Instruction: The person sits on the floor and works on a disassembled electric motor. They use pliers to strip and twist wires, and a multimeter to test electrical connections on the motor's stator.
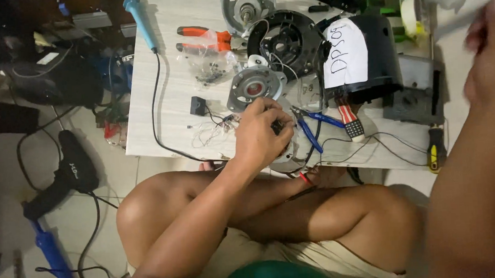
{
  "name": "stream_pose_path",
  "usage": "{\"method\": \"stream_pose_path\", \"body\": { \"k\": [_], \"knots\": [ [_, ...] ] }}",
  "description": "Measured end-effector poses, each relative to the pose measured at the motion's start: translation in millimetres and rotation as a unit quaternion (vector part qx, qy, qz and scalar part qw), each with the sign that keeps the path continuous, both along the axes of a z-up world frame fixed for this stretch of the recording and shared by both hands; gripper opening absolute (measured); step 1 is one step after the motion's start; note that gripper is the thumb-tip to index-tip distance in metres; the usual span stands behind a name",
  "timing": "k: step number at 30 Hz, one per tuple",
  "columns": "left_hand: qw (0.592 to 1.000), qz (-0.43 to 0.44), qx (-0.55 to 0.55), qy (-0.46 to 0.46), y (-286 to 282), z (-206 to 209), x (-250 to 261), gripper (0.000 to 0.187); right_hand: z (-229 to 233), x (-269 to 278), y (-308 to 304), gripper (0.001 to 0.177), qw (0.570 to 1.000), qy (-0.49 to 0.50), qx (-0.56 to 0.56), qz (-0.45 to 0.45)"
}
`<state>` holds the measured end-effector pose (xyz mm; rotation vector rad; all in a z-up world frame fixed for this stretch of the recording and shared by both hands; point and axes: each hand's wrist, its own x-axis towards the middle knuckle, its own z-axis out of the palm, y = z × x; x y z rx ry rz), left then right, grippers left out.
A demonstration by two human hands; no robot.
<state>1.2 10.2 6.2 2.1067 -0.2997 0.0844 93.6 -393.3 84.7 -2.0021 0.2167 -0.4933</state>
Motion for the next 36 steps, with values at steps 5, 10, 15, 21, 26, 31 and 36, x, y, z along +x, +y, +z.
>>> {"method": "stream_pose_path", "body": {
  "k": [5, 10, 15, 21, 26, 31, 36],
  "knots": [
    [0.999, -0.008, -0.023, -0.038, 1.6, 6.2, -7.3, 0.015, 24.8, -99.8, 137.7, 0.008, 0.94, 0.045, 0.339, -0.014],
    [0.998, 0.004, -0.051, -0.045, 2.1, -0.5, -8.9, 0.008, -52.9, -136.5, 187.3, 0.011, 0.739, 0.111, 0.663, 0.038],
    [0.997, 0.003, -0.061, -0.051, 0.2, -8.8, -6.6, 0.008, -87.7, -153.2, 203.3, 0.013, 0.773, 0.157, 0.61, 0.076],
    [0.997, -0.025, -0.066, -0.031, 0.8, -7.1, 0.3, 0.008, -73.0, -151.1, 202.4, 0.013, 0.973, 0.093, 0.201, 0.069],
    [0.997, -0.04, -0.068, 0.01, -0.5, 4.2, 1.5, 0.007, -65.6, -149.4, 206.5, 0.011, 0.997, 0.031, -0.013, 0.063],
    [0.997, -0.041, -0.06, 0.042, 0.0, 12.7, 3.4, 0.008, -57.6, -144.9, 215.6, 0.009, 0.994, -0.031, -0.075, 0.079],
    [0.997, -0.045, -0.047, 0.049, -0.1, 13.1, 4.5, 0.008, -52.4, -142.7, 221.3, 0.013, 0.993, -0.032, -0.068, 0.096]
  ]
}}
